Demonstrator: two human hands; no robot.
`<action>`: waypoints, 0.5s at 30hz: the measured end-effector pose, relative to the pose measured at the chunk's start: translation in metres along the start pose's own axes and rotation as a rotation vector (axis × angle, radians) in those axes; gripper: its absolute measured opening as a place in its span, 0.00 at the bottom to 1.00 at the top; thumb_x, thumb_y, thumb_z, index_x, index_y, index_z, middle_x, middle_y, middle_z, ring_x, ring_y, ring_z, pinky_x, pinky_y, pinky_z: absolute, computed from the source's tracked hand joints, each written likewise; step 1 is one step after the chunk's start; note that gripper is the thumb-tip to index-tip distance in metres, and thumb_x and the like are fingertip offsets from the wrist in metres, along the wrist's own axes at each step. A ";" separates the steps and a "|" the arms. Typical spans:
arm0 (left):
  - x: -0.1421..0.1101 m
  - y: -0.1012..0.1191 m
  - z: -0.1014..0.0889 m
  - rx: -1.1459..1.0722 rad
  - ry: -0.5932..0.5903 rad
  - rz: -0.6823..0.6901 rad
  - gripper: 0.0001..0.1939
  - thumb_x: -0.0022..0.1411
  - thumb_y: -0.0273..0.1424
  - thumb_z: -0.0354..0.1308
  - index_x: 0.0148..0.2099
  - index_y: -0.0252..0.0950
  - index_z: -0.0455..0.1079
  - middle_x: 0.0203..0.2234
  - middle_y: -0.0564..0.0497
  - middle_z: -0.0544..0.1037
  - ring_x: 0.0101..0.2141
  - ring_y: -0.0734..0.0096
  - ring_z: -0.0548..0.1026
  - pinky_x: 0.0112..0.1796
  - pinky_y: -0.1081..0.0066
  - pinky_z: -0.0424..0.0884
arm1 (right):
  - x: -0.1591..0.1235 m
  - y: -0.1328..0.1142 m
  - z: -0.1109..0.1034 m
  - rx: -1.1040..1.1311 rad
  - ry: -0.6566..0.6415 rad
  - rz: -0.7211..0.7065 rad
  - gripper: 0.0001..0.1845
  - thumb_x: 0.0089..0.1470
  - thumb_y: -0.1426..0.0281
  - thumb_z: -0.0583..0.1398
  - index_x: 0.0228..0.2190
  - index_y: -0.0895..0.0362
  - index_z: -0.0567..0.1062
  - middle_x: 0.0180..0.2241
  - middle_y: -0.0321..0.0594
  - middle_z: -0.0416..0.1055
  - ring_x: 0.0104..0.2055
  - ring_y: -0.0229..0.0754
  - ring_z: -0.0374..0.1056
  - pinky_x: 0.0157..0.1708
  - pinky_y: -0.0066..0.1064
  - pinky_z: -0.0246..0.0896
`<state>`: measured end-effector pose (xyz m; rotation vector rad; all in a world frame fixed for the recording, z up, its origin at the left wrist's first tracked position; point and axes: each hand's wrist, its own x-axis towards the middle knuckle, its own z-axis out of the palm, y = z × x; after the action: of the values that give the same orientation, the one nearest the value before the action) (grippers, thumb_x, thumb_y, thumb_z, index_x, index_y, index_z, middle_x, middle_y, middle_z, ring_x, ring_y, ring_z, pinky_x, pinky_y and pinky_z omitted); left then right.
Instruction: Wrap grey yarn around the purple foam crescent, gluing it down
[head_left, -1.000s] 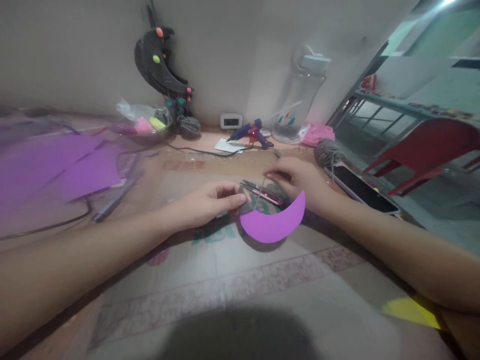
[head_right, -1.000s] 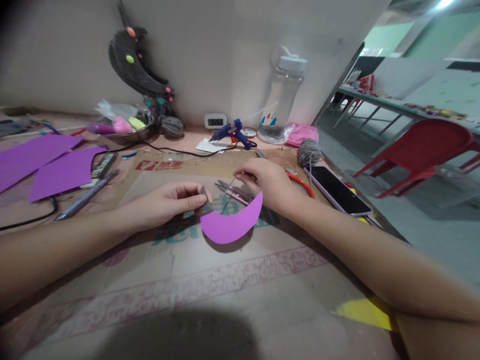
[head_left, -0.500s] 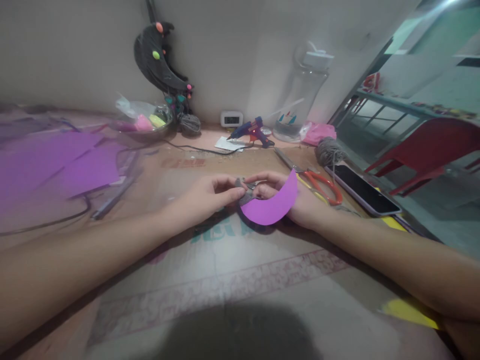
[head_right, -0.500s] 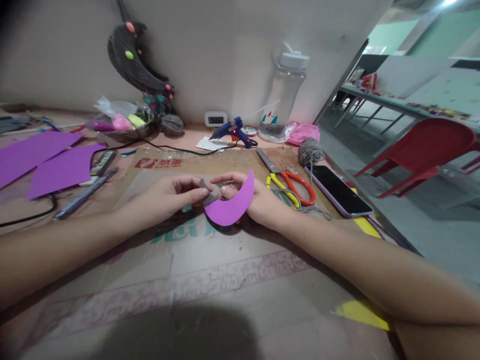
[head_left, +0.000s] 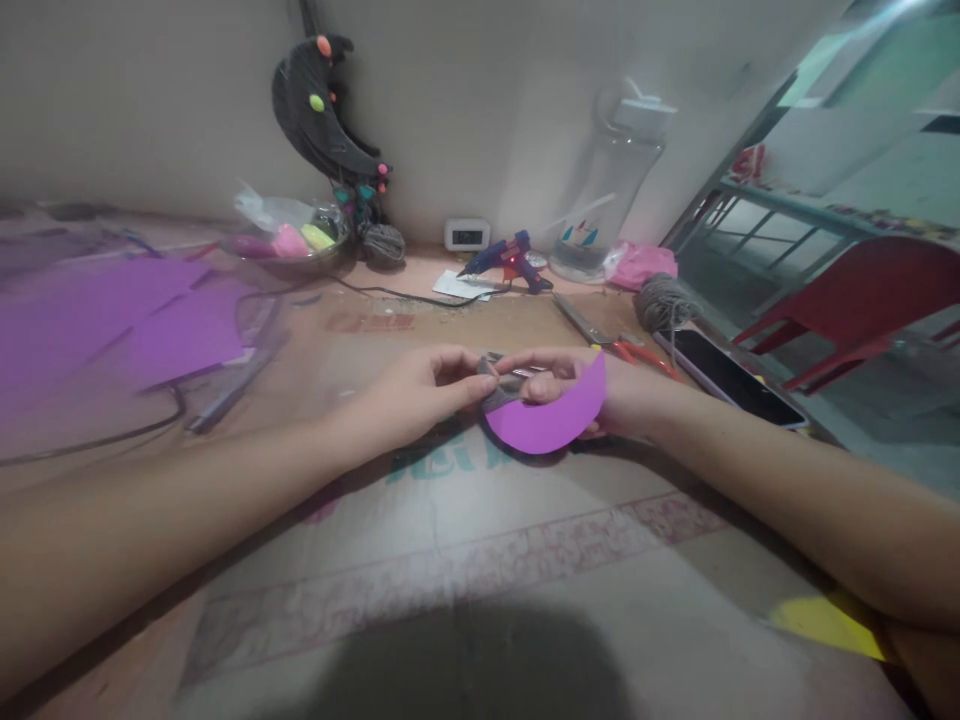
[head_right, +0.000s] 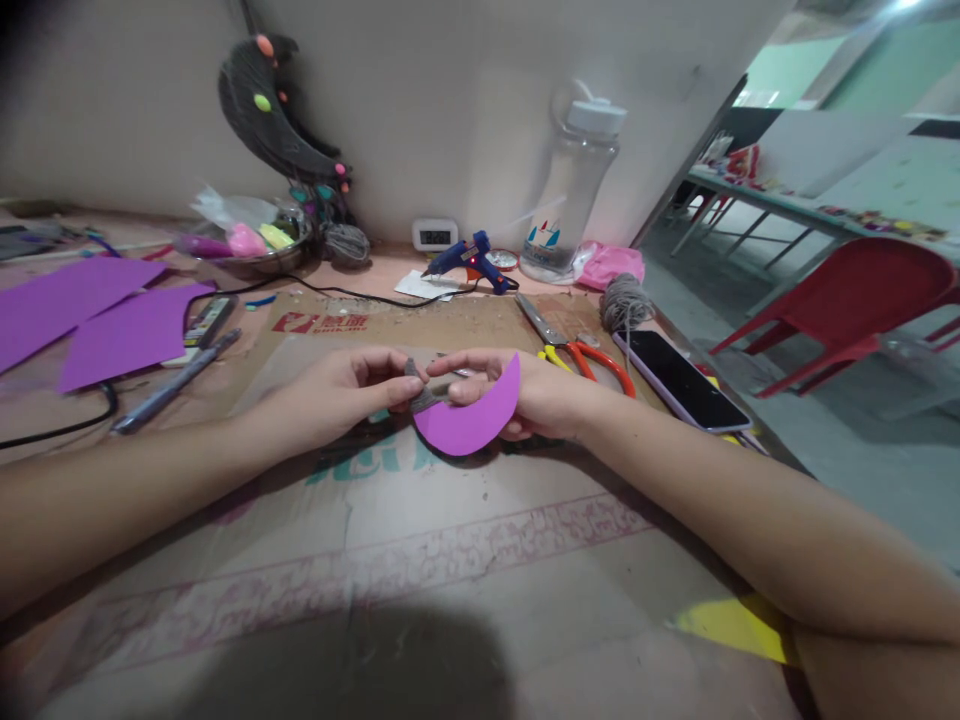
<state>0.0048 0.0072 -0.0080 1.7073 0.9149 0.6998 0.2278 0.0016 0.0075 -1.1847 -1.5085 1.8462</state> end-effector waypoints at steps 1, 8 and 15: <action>0.000 0.001 0.000 0.011 -0.003 -0.002 0.11 0.60 0.39 0.57 0.34 0.35 0.70 0.23 0.55 0.71 0.25 0.75 0.67 0.26 0.75 0.60 | 0.000 0.001 0.000 -0.015 -0.016 0.012 0.23 0.46 0.65 0.67 0.45 0.56 0.73 0.17 0.25 0.63 0.11 0.27 0.50 0.09 0.21 0.40; 0.001 -0.002 0.000 -0.044 -0.018 0.000 0.11 0.61 0.39 0.57 0.35 0.36 0.70 0.24 0.55 0.72 0.26 0.75 0.68 0.28 0.74 0.61 | 0.006 0.007 0.000 -0.198 0.129 -0.194 0.14 0.47 0.62 0.67 0.33 0.59 0.77 0.25 0.35 0.72 0.23 0.30 0.64 0.22 0.22 0.56; 0.002 -0.001 -0.003 -0.018 -0.046 0.006 0.12 0.60 0.40 0.57 0.32 0.36 0.70 0.22 0.55 0.71 0.24 0.76 0.67 0.26 0.74 0.60 | 0.008 0.017 0.001 -0.349 0.216 -0.313 0.14 0.48 0.60 0.66 0.30 0.59 0.77 0.23 0.34 0.70 0.22 0.31 0.62 0.21 0.24 0.54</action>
<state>0.0038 0.0107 -0.0077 1.7038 0.8695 0.6681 0.2256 0.0033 -0.0110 -1.1723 -1.8156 1.2452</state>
